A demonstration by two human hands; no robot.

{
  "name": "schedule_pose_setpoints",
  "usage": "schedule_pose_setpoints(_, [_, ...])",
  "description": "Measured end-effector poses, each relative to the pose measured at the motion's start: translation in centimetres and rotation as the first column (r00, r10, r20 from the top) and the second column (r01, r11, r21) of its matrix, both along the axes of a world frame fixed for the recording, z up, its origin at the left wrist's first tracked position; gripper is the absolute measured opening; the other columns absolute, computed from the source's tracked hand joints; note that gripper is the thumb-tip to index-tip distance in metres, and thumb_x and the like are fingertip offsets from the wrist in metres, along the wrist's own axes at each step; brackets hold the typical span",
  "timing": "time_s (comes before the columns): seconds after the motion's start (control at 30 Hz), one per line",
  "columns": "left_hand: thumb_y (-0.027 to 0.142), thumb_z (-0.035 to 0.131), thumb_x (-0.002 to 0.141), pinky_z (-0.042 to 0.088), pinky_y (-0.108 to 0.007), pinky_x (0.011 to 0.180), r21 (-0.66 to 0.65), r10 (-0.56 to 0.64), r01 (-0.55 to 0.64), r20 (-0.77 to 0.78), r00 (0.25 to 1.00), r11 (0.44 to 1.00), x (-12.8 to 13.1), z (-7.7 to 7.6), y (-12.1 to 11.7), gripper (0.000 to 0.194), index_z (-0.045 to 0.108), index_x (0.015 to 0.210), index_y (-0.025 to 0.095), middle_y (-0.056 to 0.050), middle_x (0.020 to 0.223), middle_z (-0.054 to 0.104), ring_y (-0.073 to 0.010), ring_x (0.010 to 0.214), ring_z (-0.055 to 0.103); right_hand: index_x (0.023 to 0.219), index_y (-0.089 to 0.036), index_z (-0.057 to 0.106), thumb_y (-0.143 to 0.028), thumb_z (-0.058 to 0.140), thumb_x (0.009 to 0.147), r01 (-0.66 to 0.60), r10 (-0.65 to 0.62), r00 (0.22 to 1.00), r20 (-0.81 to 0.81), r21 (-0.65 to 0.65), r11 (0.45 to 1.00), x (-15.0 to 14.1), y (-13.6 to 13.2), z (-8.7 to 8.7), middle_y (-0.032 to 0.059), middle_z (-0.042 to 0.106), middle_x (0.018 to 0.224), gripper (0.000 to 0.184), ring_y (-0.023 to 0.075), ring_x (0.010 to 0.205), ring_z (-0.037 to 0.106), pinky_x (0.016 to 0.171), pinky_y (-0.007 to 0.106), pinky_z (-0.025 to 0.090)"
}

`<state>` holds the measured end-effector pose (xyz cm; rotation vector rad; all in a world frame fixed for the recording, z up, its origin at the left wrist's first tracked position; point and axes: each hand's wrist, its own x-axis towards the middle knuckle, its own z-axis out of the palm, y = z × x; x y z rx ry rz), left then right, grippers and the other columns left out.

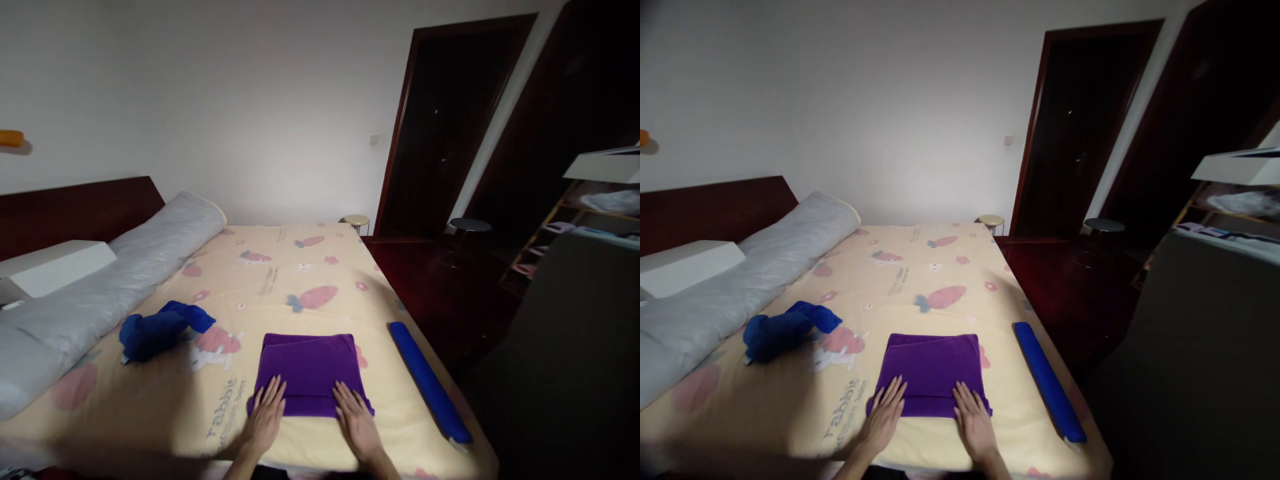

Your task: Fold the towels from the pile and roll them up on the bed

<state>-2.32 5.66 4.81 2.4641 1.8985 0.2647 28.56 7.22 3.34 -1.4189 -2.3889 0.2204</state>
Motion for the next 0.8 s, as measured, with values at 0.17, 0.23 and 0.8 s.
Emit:
schedule_pose_setpoints(0.17, [0.021, 0.024, 0.097, 0.03, -0.053, 0.117, 0.055, 0.101, -0.097, -0.082, 0.991, 0.994, -1.8, 0.1, -0.9, 0.053, 0.023, 0.15, 0.03, -0.003, 0.157, 0.035, -0.0213, 0.145, 0.033, 0.146, -0.024, 0.039, -0.027, 0.038, 0.095, 0.08, -0.083, 0.996, 0.015, 0.124, 0.989, 3.2, -0.3, -0.9, 0.0076, 0.042, 0.15, 0.051, 0.0226, 0.139, 0.041, 0.112, 0.043, 0.037])
schedule_pose_setpoints(0.23, [0.009, 0.023, 0.092, 0.031, -0.051, 0.118, 0.098, 0.057, -0.048, -0.083, 0.995, 0.994, 1.2, -0.2, -1.2, 0.063, 0.012, 0.152, 0.028, -0.001, 0.158, 0.031, -0.0195, 0.146, 0.03, 0.147, -0.023, 0.037, -0.017, 0.039, 0.09, 0.041, -0.043, 0.999, 0.014, 0.154, 0.987, 0.4, -0.9, -0.8, 0.0069, 0.039, 0.152, 0.057, 0.0224, 0.14, 0.039, 0.113, 0.042, 0.037])
schedule_pose_setpoints(0.8, [0.02, 0.035, 0.093, 0.033, -0.048, 0.118, 0.01, -0.033, 0.034, -0.104, 0.994, 0.999, -5.1, 0.2, -3.3, 0.063, 0.014, 0.151, 0.035, 0.003, 0.157, 0.033, -0.0208, 0.143, 0.036, 0.146, -0.023, 0.04, -0.024, 0.042, 0.092, -0.012, -0.006, 0.995, 0.101, 0.177, 0.984, 6.1, -1.7, -2.4, 0.007, 0.043, 0.15, 0.054, 0.0247, 0.135, 0.046, 0.108, 0.041, 0.038])
